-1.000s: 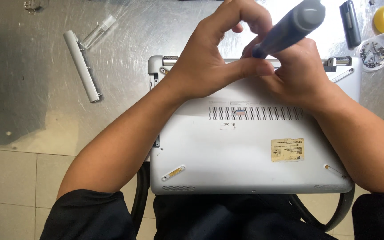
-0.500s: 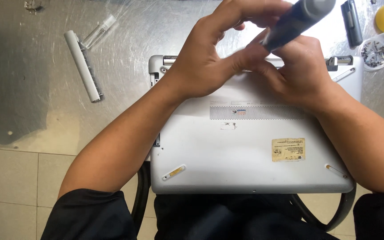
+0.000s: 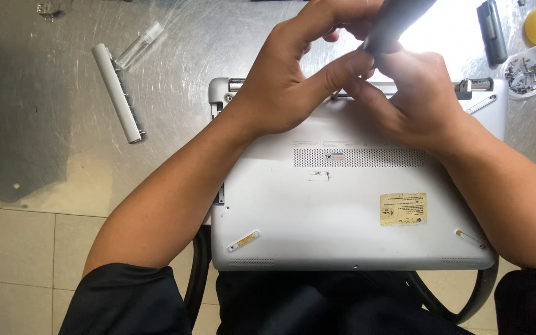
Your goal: Disassembling a laptop by removing the battery, unscrewing the base, and prying open the chassis
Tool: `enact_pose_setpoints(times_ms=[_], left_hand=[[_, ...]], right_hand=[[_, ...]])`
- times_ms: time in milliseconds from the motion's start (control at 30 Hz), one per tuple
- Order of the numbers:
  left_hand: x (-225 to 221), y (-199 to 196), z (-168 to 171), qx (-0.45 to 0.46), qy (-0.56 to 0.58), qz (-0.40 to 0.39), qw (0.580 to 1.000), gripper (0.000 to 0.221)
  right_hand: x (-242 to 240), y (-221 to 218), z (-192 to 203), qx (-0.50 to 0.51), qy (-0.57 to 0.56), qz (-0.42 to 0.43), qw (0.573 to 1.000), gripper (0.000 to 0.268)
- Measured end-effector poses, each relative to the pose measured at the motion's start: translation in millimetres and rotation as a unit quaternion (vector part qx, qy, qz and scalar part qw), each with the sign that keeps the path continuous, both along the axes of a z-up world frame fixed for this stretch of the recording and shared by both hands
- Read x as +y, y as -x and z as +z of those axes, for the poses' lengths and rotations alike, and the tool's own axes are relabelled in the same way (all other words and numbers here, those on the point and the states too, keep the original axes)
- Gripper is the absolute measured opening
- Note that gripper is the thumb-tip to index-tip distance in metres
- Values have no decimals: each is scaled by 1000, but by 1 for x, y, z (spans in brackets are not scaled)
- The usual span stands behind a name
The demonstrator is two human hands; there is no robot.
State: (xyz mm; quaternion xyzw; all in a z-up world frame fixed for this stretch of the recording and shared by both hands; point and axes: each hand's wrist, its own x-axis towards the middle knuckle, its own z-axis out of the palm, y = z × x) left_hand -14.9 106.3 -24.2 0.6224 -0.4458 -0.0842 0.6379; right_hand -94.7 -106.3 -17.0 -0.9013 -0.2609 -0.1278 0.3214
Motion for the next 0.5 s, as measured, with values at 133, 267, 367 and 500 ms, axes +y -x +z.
enact_pose_setpoints(times_ms=[133,267,367,500], left_hand=[[-1,-1,0,-5,1,6,1000,32],[1,2,5,-20,-15,12,1000,31],[-1,0,7,-4,3,19,1000,31],[-3,-2,14,9,10,48,999,23]], right_hand=[[5,0,4,16,10,-11,1000,37],[3,0,2,-22,-5,-17,1000,28],[3,1,3,-3,-7,-13,1000,18],[6,2,6,22,-13,-5,1000,8]])
